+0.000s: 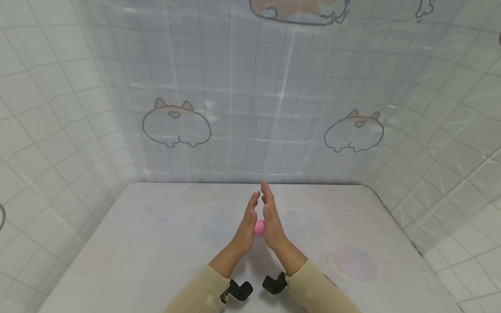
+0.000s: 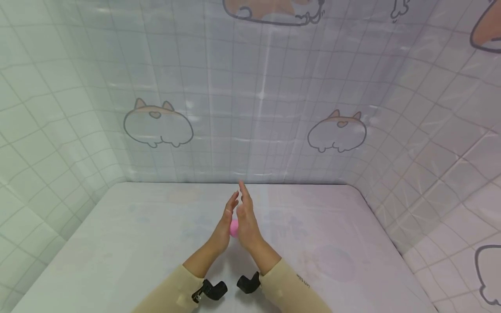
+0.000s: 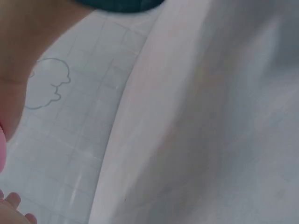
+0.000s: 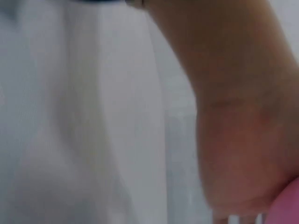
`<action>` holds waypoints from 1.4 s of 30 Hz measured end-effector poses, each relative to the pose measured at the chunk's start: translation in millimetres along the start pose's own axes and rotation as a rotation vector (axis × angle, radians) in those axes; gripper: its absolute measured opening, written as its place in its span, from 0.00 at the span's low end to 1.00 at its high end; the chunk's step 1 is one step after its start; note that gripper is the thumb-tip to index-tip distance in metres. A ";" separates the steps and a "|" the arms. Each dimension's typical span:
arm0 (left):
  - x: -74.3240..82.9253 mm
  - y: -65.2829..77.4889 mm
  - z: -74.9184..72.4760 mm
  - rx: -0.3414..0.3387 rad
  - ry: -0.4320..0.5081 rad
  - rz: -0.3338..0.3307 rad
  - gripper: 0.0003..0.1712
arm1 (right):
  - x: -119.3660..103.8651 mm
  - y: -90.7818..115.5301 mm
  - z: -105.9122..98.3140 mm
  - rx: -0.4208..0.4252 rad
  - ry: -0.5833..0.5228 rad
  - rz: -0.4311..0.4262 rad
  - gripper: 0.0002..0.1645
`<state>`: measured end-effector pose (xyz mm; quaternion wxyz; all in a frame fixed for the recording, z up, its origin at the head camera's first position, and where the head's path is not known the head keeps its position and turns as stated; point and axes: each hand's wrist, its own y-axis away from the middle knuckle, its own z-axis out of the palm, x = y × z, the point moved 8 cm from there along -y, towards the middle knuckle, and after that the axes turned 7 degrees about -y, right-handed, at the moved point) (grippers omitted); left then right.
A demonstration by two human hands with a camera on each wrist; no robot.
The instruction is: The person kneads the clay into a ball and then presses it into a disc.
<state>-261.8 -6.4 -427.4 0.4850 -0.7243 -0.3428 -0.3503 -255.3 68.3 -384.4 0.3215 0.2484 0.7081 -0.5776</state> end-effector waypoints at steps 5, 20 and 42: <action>7.5 2.4 3.6 -0.019 0.009 0.074 0.41 | 11.8 -3.3 -5.0 0.014 0.004 0.023 0.44; 25.5 -4.8 -13.5 0.108 0.125 0.136 0.44 | 36.7 3.8 14.1 -0.131 -0.213 0.150 0.48; 0.2 -15.3 -36.2 0.232 -0.002 0.008 0.46 | 5.3 10.7 23.9 -0.178 -0.203 0.053 0.48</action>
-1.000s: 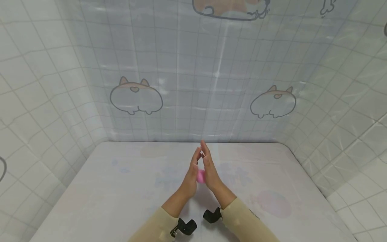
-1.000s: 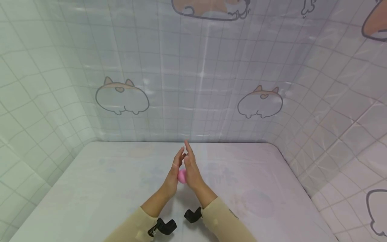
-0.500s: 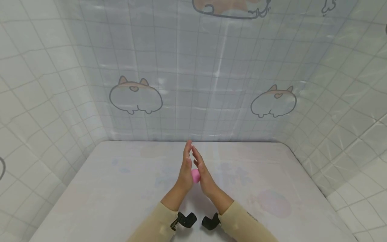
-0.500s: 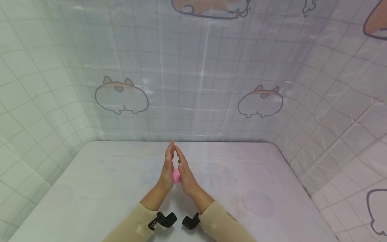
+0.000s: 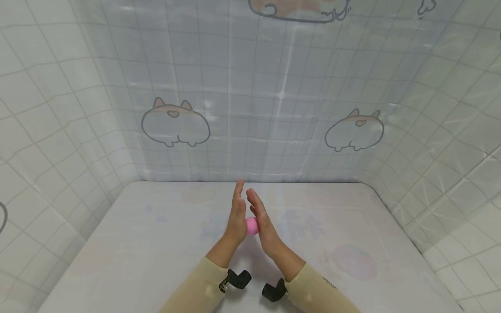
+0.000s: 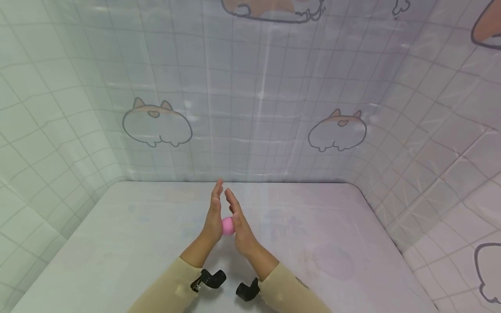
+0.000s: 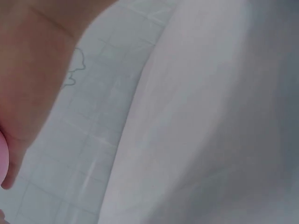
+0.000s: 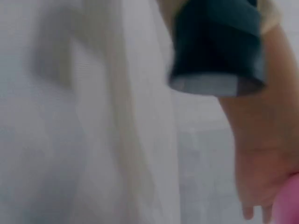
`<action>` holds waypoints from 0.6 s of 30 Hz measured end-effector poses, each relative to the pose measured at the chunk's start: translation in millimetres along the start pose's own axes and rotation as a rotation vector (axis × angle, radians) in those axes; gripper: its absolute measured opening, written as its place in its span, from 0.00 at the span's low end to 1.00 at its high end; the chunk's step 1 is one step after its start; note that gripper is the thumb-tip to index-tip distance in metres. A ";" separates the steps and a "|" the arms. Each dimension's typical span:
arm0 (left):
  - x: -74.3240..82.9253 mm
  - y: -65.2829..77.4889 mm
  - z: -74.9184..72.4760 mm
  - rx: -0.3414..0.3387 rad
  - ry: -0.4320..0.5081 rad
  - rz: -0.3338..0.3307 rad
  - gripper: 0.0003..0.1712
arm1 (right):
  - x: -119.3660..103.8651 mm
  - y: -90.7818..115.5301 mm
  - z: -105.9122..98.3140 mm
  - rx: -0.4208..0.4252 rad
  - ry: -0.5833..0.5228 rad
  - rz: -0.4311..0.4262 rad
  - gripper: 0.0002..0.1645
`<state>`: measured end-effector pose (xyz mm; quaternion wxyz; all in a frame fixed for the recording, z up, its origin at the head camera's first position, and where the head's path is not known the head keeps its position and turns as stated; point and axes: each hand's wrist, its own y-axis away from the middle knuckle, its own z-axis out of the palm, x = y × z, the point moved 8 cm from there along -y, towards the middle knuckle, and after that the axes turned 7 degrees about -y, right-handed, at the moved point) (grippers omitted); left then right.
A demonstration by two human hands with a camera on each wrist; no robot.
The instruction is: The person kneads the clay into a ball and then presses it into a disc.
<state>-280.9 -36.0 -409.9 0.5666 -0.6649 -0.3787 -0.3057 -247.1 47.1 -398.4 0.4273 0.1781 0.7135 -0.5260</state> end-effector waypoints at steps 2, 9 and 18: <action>-2.2 1.6 4.4 -0.029 -0.010 0.000 0.46 | -2.5 -0.9 -3.5 0.022 0.015 -0.006 0.48; -7.5 12.0 25.3 -0.176 -0.009 -0.005 0.45 | -9.5 -7.7 -19.0 0.141 0.091 0.003 0.48; 7.0 20.5 38.3 -0.279 0.099 0.054 0.43 | 11.0 -16.2 -37.6 0.210 0.100 0.111 0.49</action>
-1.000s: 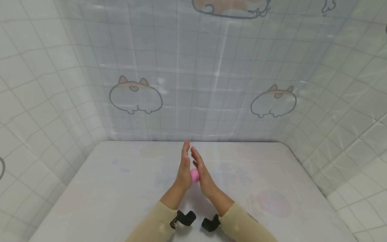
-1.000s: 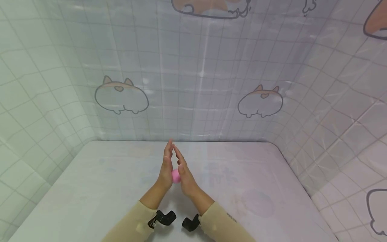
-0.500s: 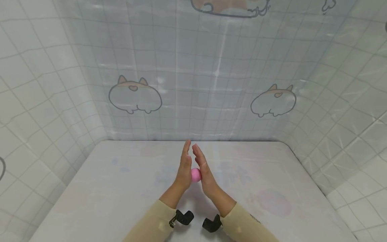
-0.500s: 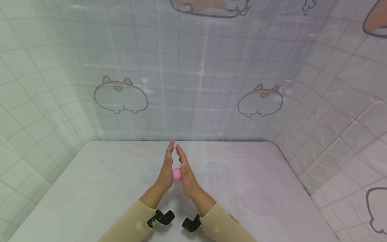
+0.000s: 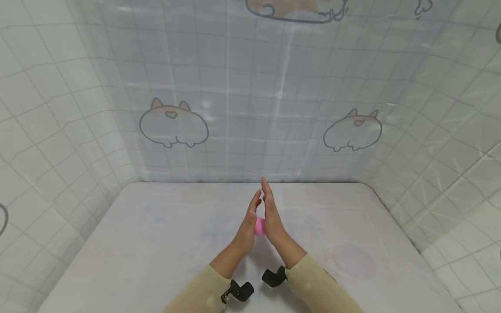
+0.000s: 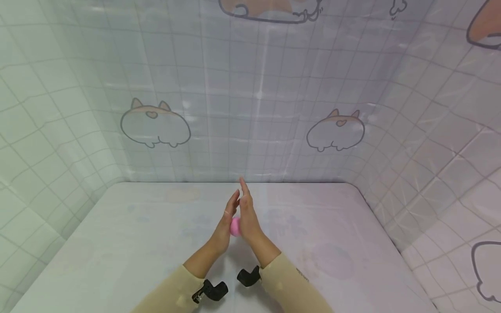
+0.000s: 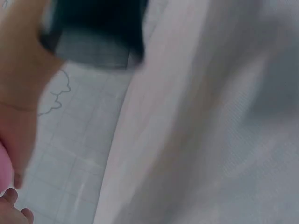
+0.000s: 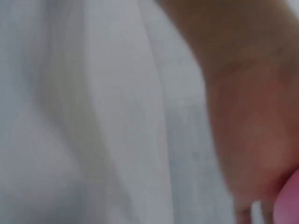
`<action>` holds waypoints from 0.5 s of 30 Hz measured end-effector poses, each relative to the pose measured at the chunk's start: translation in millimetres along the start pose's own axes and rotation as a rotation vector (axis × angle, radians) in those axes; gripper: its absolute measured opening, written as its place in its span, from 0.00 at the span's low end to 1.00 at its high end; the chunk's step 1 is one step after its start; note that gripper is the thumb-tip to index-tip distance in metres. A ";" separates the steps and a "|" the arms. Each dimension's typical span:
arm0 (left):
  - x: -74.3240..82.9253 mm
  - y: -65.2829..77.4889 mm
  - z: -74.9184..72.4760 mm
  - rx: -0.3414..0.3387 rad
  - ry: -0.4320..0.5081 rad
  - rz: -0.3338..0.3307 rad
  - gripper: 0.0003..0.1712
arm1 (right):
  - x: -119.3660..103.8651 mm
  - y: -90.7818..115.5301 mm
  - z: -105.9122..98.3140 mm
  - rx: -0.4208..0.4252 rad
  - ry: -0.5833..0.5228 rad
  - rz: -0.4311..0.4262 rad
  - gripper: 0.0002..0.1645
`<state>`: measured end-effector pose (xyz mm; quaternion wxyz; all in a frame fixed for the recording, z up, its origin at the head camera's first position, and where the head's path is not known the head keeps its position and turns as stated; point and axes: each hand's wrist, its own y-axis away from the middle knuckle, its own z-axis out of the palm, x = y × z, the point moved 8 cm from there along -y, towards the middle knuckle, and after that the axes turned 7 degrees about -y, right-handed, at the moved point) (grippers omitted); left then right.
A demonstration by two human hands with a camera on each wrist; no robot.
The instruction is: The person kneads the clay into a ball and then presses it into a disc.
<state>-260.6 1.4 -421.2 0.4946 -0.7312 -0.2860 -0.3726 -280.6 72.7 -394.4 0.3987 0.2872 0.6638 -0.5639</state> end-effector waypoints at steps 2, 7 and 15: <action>3.3 0.2 -1.1 0.000 0.024 0.005 0.43 | 8.2 -1.8 -1.0 -0.006 -0.021 0.031 0.49; 6.5 -1.4 -10.0 0.050 0.051 0.008 0.43 | 27.2 -2.0 3.9 -0.079 -0.107 0.117 0.40; 8.7 -5.5 -29.6 0.197 0.056 0.011 0.45 | 36.6 8.1 25.1 -0.255 -0.128 0.165 0.37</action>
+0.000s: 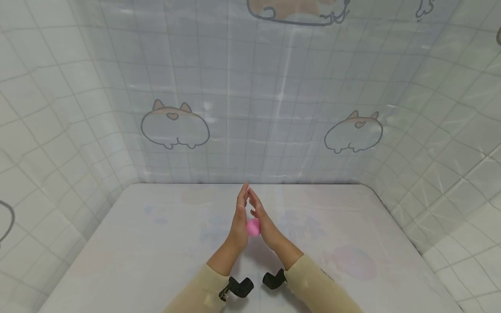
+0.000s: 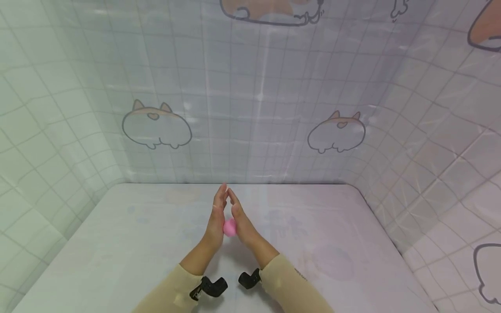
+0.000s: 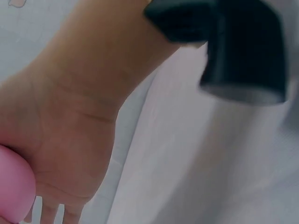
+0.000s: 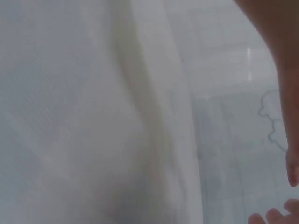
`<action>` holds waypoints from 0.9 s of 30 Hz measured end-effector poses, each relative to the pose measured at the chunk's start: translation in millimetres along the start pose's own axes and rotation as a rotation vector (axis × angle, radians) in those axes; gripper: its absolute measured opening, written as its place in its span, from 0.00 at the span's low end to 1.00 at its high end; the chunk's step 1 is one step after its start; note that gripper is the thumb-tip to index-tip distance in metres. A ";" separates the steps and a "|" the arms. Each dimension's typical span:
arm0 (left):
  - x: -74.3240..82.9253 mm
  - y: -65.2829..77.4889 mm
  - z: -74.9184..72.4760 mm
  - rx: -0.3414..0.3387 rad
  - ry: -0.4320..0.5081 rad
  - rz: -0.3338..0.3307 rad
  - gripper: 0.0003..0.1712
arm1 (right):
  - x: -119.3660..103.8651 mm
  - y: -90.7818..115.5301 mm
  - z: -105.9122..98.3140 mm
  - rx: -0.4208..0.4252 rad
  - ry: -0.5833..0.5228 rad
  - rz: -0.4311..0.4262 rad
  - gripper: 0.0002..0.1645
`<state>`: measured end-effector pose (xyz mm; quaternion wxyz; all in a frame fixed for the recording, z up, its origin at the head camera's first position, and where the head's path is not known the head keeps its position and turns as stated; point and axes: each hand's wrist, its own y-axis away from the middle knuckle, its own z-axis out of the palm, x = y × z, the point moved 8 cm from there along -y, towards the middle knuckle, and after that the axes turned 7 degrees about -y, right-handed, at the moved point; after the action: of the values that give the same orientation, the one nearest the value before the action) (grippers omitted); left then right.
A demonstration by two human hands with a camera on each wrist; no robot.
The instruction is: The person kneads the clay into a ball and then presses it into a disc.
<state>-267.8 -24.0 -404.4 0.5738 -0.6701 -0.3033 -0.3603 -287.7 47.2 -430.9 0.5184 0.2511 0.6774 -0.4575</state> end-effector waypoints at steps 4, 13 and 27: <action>0.0 -3.3 -7.6 0.059 -0.043 -0.006 0.48 | -4.7 4.3 8.4 -0.038 0.030 -0.042 0.39; -4.2 -5.3 -12.7 0.075 -0.165 0.044 0.45 | -40.3 9.8 17.7 -0.049 -0.014 -0.233 0.46; -16.5 12.5 24.4 -0.169 -0.083 -0.101 0.39 | -51.6 6.7 -24.6 0.326 0.134 -0.297 0.46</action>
<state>-263.4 -1.8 -427.0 0.4832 -0.7143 -0.3289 -0.3849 -276.5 78.9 -384.1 0.3520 0.2590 0.6568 -0.6146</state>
